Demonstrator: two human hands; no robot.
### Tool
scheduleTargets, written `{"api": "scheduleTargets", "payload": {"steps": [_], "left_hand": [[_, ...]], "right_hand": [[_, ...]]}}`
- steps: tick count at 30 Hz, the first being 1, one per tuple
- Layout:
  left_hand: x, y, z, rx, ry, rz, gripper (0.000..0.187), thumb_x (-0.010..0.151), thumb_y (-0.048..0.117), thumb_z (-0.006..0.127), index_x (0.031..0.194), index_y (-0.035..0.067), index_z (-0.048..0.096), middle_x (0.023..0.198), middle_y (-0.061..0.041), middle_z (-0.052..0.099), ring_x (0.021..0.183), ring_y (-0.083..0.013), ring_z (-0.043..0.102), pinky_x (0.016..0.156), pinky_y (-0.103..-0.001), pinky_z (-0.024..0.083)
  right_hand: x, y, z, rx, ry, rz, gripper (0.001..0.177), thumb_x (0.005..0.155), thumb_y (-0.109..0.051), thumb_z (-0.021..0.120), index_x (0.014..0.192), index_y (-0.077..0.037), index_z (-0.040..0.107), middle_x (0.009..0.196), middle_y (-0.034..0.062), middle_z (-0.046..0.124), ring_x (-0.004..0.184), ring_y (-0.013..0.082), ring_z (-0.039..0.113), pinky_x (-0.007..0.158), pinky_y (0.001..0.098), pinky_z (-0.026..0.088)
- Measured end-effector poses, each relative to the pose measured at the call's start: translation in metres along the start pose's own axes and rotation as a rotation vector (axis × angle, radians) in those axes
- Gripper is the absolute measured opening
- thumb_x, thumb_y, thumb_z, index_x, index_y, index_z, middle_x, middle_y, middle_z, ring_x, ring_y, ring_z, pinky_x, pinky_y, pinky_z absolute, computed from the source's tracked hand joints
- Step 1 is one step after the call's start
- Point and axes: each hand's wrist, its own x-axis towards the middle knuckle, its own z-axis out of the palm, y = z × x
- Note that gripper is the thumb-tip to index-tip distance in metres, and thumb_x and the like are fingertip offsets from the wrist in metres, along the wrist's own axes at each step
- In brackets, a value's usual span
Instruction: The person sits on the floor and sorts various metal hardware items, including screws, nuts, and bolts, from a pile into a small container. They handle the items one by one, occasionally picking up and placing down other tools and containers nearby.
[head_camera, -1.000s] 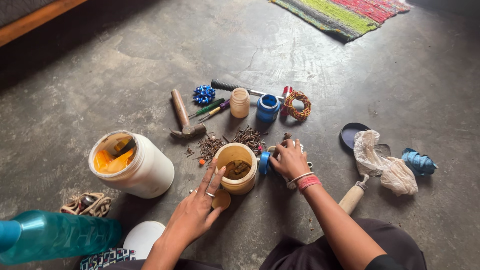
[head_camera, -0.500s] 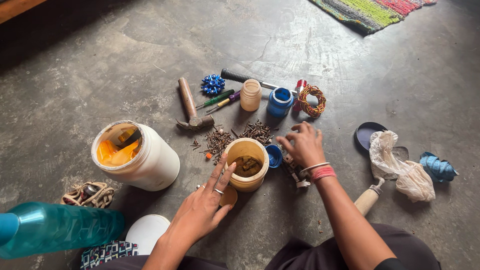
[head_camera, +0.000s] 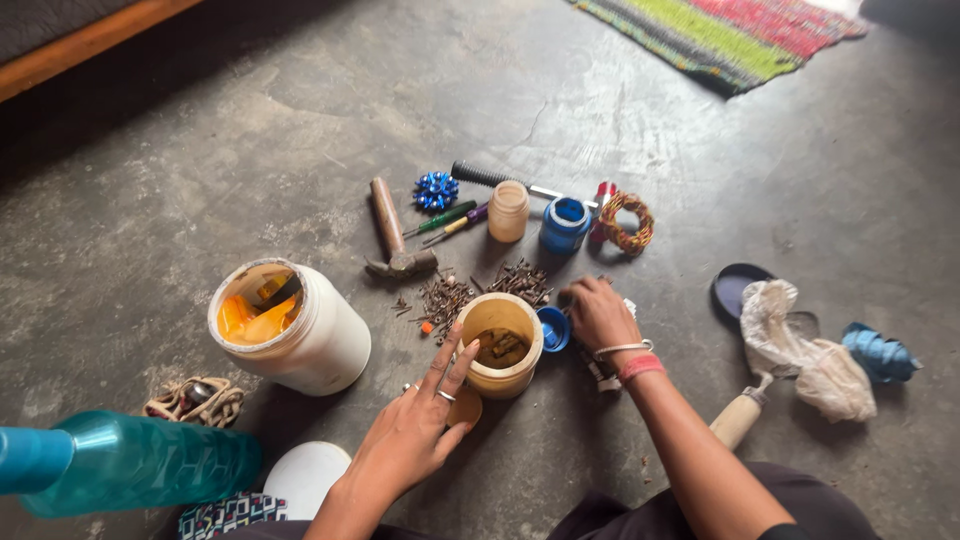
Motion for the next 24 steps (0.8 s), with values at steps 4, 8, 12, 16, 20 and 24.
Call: {"api": "scheduleTargets", "payload": {"steps": [4, 8, 12, 16, 20, 24], "left_hand": [[-0.001, 0.000, 0.000, -0.005, -0.002, -0.014, 0.109, 0.078, 0.015, 0.081, 0.160, 0.026, 0.011, 0.171, -0.003, 0.000, 0.100, -0.0397, 0.067, 0.089, -0.050, 0.054], [-0.007, -0.001, 0.003, -0.001, 0.037, 0.025, 0.110, 0.076, 0.013, 0.081, 0.160, 0.026, 0.010, 0.171, -0.004, 0.000, 0.103, -0.0412, 0.066, 0.088, -0.050, 0.054], [-0.013, -0.005, 0.007, 0.017, 0.063, 0.032, 0.111, 0.075, 0.009, 0.080, 0.160, 0.025, 0.010, 0.171, -0.004, 0.000, 0.103, -0.0418, 0.066, 0.088, -0.050, 0.055], [-0.014, -0.007, 0.011, 0.053, 0.069, 0.024, 0.110, 0.075, 0.004, 0.075, 0.161, 0.026, 0.010, 0.172, -0.003, 0.001, 0.102, -0.0415, 0.067, 0.086, -0.049, 0.056], [-0.015, -0.006, 0.013, 0.034, 0.102, 0.044, 0.110, 0.074, 0.005, 0.074, 0.161, 0.026, 0.009, 0.172, -0.005, 0.000, 0.100, -0.0420, 0.067, 0.085, -0.050, 0.057], [-0.016, -0.007, 0.016, 0.021, 0.136, 0.049, 0.109, 0.075, 0.007, 0.075, 0.161, 0.025, 0.010, 0.172, -0.004, 0.002, 0.102, -0.0425, 0.067, 0.083, -0.049, 0.058]], "right_hand": [[-0.005, 0.019, -0.006, 0.107, 0.089, 0.086, 0.029, 0.087, -0.013, 0.063, 0.113, -0.014, 0.075, 0.116, 0.0093, 0.070, 0.114, 0.0293, 0.065, 0.102, 0.0395, 0.051], [-0.011, 0.058, -0.004, 0.161, 0.234, -0.063, 0.046, 0.090, -0.031, 0.072, 0.125, -0.002, 0.066, 0.125, 0.0209, 0.064, 0.115, 0.0387, 0.058, 0.098, 0.0461, 0.046], [-0.024, 0.069, -0.008, 0.287, 0.160, 0.088, 0.034, 0.093, -0.035, 0.068, 0.118, -0.011, 0.072, 0.121, 0.0147, 0.067, 0.118, 0.0327, 0.063, 0.103, 0.0426, 0.047], [-0.035, 0.067, -0.025, 0.269, 0.266, 0.200, 0.035, 0.090, -0.032, 0.069, 0.120, -0.013, 0.070, 0.123, 0.0146, 0.065, 0.118, 0.0324, 0.062, 0.103, 0.0423, 0.048], [-0.055, 0.058, -0.043, 0.216, 0.239, 0.173, 0.035, 0.088, -0.028, 0.072, 0.120, -0.015, 0.071, 0.124, 0.0153, 0.063, 0.124, 0.0333, 0.058, 0.107, 0.0434, 0.045], [-0.076, 0.018, -0.057, 0.227, 0.225, 0.163, 0.033, 0.088, -0.026, 0.071, 0.119, -0.015, 0.071, 0.129, 0.0137, 0.061, 0.127, 0.0330, 0.056, 0.107, 0.0433, 0.044]]}}
